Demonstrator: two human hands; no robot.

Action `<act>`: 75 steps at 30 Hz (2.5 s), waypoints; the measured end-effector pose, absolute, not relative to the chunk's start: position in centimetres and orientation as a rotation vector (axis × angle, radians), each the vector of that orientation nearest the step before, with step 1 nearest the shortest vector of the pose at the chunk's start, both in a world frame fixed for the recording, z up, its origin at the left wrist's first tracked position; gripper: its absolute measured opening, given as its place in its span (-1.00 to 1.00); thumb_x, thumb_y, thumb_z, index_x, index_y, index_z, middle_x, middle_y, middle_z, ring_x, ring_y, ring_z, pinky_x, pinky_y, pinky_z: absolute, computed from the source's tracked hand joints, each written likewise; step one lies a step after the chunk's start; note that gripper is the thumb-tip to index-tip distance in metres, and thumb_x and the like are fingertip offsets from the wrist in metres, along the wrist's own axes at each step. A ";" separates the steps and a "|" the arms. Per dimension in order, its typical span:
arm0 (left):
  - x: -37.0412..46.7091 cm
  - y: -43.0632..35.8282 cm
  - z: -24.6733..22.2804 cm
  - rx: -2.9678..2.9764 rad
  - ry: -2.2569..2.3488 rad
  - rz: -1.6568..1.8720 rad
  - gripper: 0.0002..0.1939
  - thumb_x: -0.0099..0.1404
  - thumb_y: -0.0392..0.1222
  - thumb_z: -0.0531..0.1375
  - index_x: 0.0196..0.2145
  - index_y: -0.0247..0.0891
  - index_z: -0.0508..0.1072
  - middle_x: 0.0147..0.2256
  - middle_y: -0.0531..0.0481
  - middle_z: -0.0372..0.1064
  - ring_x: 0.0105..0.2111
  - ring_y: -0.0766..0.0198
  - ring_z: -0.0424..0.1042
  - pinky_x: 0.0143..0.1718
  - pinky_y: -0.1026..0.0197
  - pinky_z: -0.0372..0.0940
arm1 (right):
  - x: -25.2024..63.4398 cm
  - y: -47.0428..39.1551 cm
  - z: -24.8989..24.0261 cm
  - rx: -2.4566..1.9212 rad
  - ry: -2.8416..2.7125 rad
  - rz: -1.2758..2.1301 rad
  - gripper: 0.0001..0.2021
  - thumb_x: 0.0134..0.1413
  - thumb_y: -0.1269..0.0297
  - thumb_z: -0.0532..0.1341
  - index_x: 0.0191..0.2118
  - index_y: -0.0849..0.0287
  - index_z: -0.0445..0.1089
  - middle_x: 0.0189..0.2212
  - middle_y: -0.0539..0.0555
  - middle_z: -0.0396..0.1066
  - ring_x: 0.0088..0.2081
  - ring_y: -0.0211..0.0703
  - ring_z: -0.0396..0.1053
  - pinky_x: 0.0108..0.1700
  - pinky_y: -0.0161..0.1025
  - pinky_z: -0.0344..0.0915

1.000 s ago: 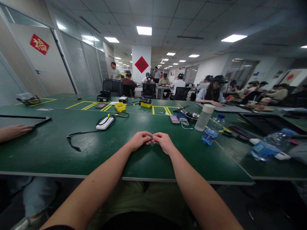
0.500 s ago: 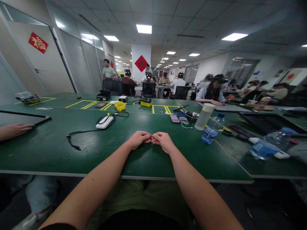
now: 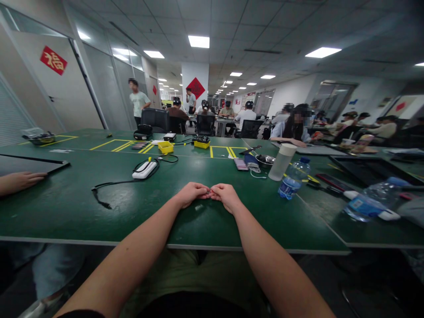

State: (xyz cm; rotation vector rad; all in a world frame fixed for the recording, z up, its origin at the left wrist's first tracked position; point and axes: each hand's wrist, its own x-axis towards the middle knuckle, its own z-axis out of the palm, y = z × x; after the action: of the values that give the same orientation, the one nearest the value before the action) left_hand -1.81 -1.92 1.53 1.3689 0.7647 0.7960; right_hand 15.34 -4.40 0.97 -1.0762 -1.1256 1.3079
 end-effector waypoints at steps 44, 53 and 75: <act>-1.7 -2.1 1.4 1.442 0.748 0.946 -0.76 0.01 -0.38 0.27 -0.30 -0.36 0.40 -0.39 -0.04 0.44 -0.41 0.35 0.44 -0.30 0.28 0.33 | 15.4 -4.3 0.5 -1.072 -1.378 1.050 -0.83 -0.28 0.36 0.31 -0.42 0.24 0.43 -0.52 0.02 0.46 -0.51 -0.26 0.37 -0.40 -0.32 0.30; -1.7 -2.2 1.6 1.547 0.798 1.001 -0.74 -0.02 -0.36 0.27 -0.30 -0.35 0.41 -0.41 0.00 0.43 -0.41 0.35 0.41 -0.32 0.30 0.29 | 15.6 -4.2 0.4 -1.075 -1.516 0.927 -0.82 -0.23 0.29 0.32 -0.40 0.20 0.41 -0.50 0.03 0.48 -0.43 -0.17 0.43 -0.32 -0.26 0.32; -1.6 -1.9 1.3 1.688 0.803 1.018 -0.77 0.02 -0.24 0.28 -0.31 -0.34 0.46 -0.41 -0.01 0.45 -0.42 0.34 0.41 -0.35 0.31 0.27 | 15.5 -4.2 0.5 -1.091 -1.385 1.080 -0.81 -0.21 0.27 0.31 -0.41 0.26 0.41 -0.59 0.05 0.45 -0.53 -0.24 0.38 -0.50 -0.36 0.24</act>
State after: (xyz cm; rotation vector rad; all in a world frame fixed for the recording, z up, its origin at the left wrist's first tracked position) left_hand -1.58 -1.87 1.25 1.6876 0.8031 1.0177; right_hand 15.54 -4.19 0.50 -1.0907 -1.3854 1.0804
